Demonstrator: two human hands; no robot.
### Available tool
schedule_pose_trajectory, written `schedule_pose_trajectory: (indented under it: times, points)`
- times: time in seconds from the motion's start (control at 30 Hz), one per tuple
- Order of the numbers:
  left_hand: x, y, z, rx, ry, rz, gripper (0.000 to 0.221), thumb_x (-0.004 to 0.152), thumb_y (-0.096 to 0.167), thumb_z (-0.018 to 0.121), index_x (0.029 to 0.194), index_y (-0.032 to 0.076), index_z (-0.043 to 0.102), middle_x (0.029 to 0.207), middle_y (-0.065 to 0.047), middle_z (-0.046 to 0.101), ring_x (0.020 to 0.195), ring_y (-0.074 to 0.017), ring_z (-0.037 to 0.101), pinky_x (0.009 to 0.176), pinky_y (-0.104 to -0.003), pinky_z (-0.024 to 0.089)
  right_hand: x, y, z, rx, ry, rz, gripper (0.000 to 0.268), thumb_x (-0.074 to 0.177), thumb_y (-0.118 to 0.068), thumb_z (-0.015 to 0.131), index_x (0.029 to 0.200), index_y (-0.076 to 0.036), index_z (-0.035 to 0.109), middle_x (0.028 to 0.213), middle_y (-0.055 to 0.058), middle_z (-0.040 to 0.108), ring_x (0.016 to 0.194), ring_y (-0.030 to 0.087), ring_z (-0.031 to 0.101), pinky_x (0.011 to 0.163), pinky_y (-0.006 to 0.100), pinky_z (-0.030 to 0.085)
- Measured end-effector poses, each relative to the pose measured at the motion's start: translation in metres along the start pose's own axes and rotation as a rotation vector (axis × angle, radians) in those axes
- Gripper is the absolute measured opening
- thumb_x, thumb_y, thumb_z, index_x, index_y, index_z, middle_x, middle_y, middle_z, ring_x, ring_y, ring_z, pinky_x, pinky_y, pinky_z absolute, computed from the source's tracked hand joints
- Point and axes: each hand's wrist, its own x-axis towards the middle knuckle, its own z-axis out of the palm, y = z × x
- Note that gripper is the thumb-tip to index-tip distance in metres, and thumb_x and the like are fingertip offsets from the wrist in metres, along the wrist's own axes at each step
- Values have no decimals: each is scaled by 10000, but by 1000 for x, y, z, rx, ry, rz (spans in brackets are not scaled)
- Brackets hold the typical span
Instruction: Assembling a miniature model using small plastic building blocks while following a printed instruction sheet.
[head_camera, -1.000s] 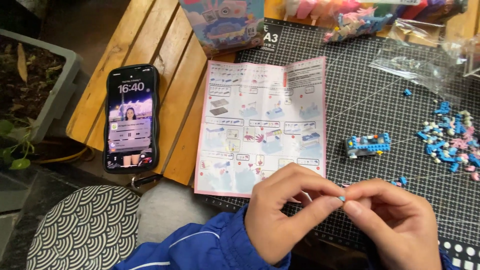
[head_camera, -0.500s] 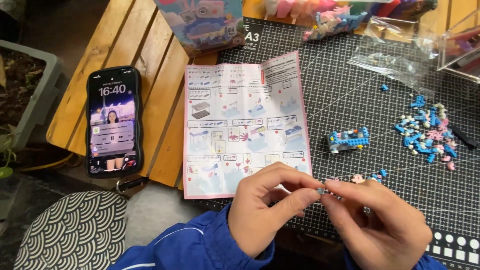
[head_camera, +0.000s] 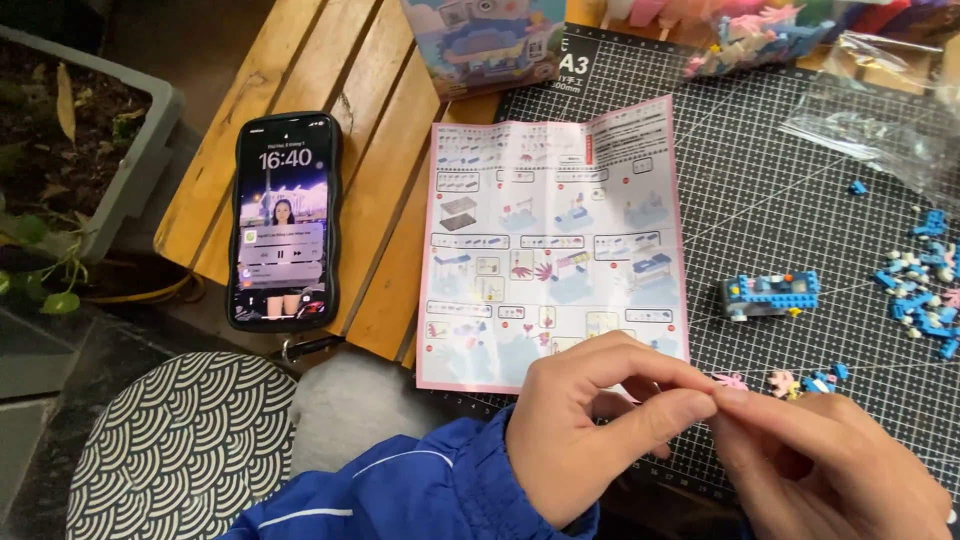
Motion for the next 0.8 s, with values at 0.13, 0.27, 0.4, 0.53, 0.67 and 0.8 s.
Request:
schedule_pose_trajectory:
  times: [0.13,0.27,0.4,0.53,0.67,0.8]
  points:
    - [-1,4,-3,52,4,-22,105,899,200,667,972,138,709,939,-38,665,784,-106,613,650,-207,546,10,34,0,177,-338,-174,461,772,-79,660,1192,-252,582,311,-23,464,262,109,320,306,269,302]
    - [-2,8,-3,140,11,-60,92,866,239,681,953,220,705,941,16,676,784,-74,631,706,-203,534,9,47,4,204,-384,-179,393,753,-123,674,1116,-266,627,324,-4,438,303,135,269,263,276,303]
    - [-3,8,-3,124,-7,-12,138,831,220,701,966,195,692,930,-5,662,756,-76,632,713,-212,578,-8,49,5,100,-271,-81,407,743,-141,720,1118,-275,640,424,-4,597,292,116,505,393,259,396]
    - [-4,11,-3,144,-18,1,158,844,236,680,996,193,691,934,-19,656,754,-84,629,708,-216,576,-1,26,-1,108,-229,-47,329,779,-129,685,1091,-219,634,380,8,532,285,116,408,373,268,330]
    - [-4,13,-3,152,4,21,205,838,238,668,1030,167,669,930,-10,639,756,-79,610,685,-216,558,-7,-8,1,6,-46,88,178,844,-114,731,1012,-172,717,580,29,574,429,95,457,493,236,363]
    - [-3,10,-4,199,26,134,183,866,124,626,1042,151,667,927,-25,645,761,-92,624,685,-213,565,-13,18,6,-121,-15,64,219,852,-227,763,1057,-282,707,617,-32,579,476,88,471,544,242,367]
